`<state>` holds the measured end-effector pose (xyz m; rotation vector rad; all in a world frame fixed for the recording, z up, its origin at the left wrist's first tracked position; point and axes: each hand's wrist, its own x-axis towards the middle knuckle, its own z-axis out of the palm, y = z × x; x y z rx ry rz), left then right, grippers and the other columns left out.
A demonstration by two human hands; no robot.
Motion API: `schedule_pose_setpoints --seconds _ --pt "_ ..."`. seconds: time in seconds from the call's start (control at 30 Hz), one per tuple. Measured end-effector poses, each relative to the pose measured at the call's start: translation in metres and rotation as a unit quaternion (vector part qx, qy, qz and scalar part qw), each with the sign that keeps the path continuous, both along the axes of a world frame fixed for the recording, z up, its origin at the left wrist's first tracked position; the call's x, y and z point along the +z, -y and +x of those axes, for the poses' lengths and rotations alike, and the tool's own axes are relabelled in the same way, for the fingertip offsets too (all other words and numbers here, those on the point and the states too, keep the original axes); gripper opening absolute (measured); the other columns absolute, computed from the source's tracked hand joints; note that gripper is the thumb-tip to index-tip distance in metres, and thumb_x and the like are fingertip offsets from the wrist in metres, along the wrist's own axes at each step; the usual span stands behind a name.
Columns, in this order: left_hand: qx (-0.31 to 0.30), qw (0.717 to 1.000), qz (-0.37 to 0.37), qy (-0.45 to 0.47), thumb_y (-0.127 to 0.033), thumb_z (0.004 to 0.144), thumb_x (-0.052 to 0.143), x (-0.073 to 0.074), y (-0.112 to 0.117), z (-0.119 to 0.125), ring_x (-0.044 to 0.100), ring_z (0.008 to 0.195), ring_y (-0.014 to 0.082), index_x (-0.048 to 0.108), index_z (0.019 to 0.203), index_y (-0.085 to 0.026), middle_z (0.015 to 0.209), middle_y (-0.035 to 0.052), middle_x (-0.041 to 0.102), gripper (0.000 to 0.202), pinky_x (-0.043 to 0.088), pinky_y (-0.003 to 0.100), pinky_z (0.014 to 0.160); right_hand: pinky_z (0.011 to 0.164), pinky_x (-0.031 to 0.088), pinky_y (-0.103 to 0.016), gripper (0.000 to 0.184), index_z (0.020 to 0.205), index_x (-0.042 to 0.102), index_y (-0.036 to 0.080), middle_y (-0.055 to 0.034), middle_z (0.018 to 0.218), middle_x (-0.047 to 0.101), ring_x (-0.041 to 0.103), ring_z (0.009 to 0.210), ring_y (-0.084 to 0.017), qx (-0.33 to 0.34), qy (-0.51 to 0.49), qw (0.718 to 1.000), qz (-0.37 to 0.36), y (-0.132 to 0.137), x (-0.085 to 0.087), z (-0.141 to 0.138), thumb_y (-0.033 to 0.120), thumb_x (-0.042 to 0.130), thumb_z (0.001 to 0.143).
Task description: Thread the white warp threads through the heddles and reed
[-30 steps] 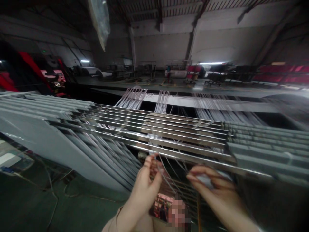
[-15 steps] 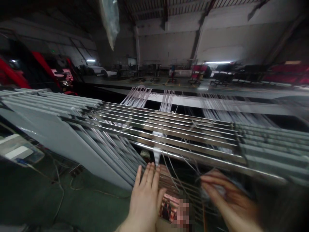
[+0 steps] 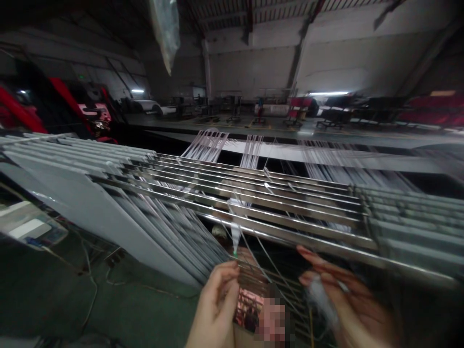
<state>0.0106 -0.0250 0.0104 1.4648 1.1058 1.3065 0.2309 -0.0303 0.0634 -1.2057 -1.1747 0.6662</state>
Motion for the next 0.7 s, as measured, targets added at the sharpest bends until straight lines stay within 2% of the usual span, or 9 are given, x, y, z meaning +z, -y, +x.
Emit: schedule_pose_setpoints --seconds 0.1,0.17,0.23,0.37,0.47,0.53,0.57,0.63,0.7 --pt "0.041 0.987 -0.101 0.115 -0.050 0.087 0.061 0.004 -0.006 -0.010 0.057 0.122 0.0256 0.058 0.110 -0.019 0.129 0.0153 0.060 0.039 0.045 0.038 0.105 0.091 0.056 -0.029 0.019 0.090 0.074 0.023 -0.0056 0.116 0.071 0.068 0.107 -0.023 -0.029 0.172 0.984 0.026 -0.003 -0.005 -0.005 0.035 0.059 0.088" --pt "0.046 0.983 -0.116 0.135 -0.054 0.081 0.066 0.003 -0.010 -0.011 0.053 0.127 0.0287 0.053 0.117 -0.019 0.133 0.0176 0.058 0.052 0.037 0.046 0.112 0.094 0.055 -0.037 0.019 0.098 0.071 0.023 -0.0056 0.115 0.072 0.067 0.109 -0.025 -0.070 0.229 0.970 0.051 -0.005 -0.007 -0.009 0.033 0.056 0.090" --pt "0.047 0.983 -0.115 0.136 -0.053 0.078 0.069 0.001 -0.015 -0.007 0.050 0.130 0.0302 0.052 0.119 -0.018 0.136 0.0185 0.055 0.056 0.031 0.049 0.115 0.096 0.054 -0.043 0.022 0.105 0.068 0.023 -0.0063 0.113 0.072 0.068 0.106 -0.026 -0.091 0.275 0.953 0.083 -0.008 -0.012 -0.012 0.032 0.055 0.091" --pt "0.036 0.976 -0.130 0.171 -0.048 0.079 0.070 -0.005 -0.017 0.021 0.053 0.127 0.0281 0.046 0.124 -0.020 0.135 0.0172 0.055 0.058 0.036 0.047 0.112 0.095 0.054 -0.042 0.029 0.112 0.069 0.024 -0.0069 0.118 0.070 0.068 0.106 -0.026 -0.096 0.389 0.909 0.119 -0.014 -0.026 -0.009 0.026 0.049 0.091" --pt "-0.035 0.974 -0.144 0.169 -0.041 0.084 0.063 -0.007 -0.015 0.050 0.059 0.119 0.0256 0.046 0.129 -0.020 0.131 0.0160 0.059 0.053 0.045 0.043 0.105 0.093 0.055 -0.043 0.033 0.111 0.072 0.023 -0.0077 0.120 0.069 0.067 0.108 -0.028 -0.086 0.465 0.873 0.116 -0.020 -0.034 -0.005 0.021 0.048 0.088" --pt "-0.066 0.987 -0.099 0.111 -0.032 0.088 0.056 -0.004 -0.015 0.062 0.061 0.117 0.0245 0.051 0.128 -0.019 0.128 0.0151 0.061 0.042 0.047 0.042 0.103 0.091 0.055 -0.047 0.036 0.109 0.073 0.020 -0.0098 0.120 0.069 0.066 0.108 -0.032 -0.097 0.488 0.861 0.105 -0.023 -0.036 -0.005 0.018 0.046 0.085" --pt "-0.057 0.995 -0.057 0.064 -0.027 0.089 0.052 -0.002 -0.017 0.065 0.060 0.117 0.0243 0.055 0.125 -0.019 0.126 0.0146 0.063 0.037 0.046 0.043 0.103 0.088 0.056 -0.047 0.038 0.109 0.074 0.020 -0.0102 0.120 0.069 0.067 0.107 -0.033 -0.098 0.493 0.859 0.101 -0.023 -0.036 -0.005 0.017 0.045 0.084" --pt "0.010 0.999 0.032 -0.026 -0.019 0.090 0.044 0.005 -0.024 0.063 0.059 0.115 0.0244 0.062 0.116 -0.019 0.118 0.0140 0.065 0.032 0.045 0.045 0.103 0.083 0.058 -0.043 0.037 0.107 0.074 0.020 -0.0093 0.120 0.069 0.068 0.105 -0.032 -0.092 0.475 0.870 0.094 -0.024 -0.033 -0.007 0.017 0.046 0.083" --pt "0.072 0.993 0.076 -0.059 -0.017 0.088 0.046 0.011 -0.035 0.056 0.060 0.111 0.0258 0.065 0.106 -0.018 0.111 0.0139 0.066 0.027 0.043 0.047 0.101 0.080 0.060 -0.040 0.031 0.103 0.075 0.023 -0.0081 0.112 0.073 0.071 0.099 -0.029 -0.092 0.436 0.891 0.085 -0.025 -0.026 -0.010 0.023 0.050 0.085"
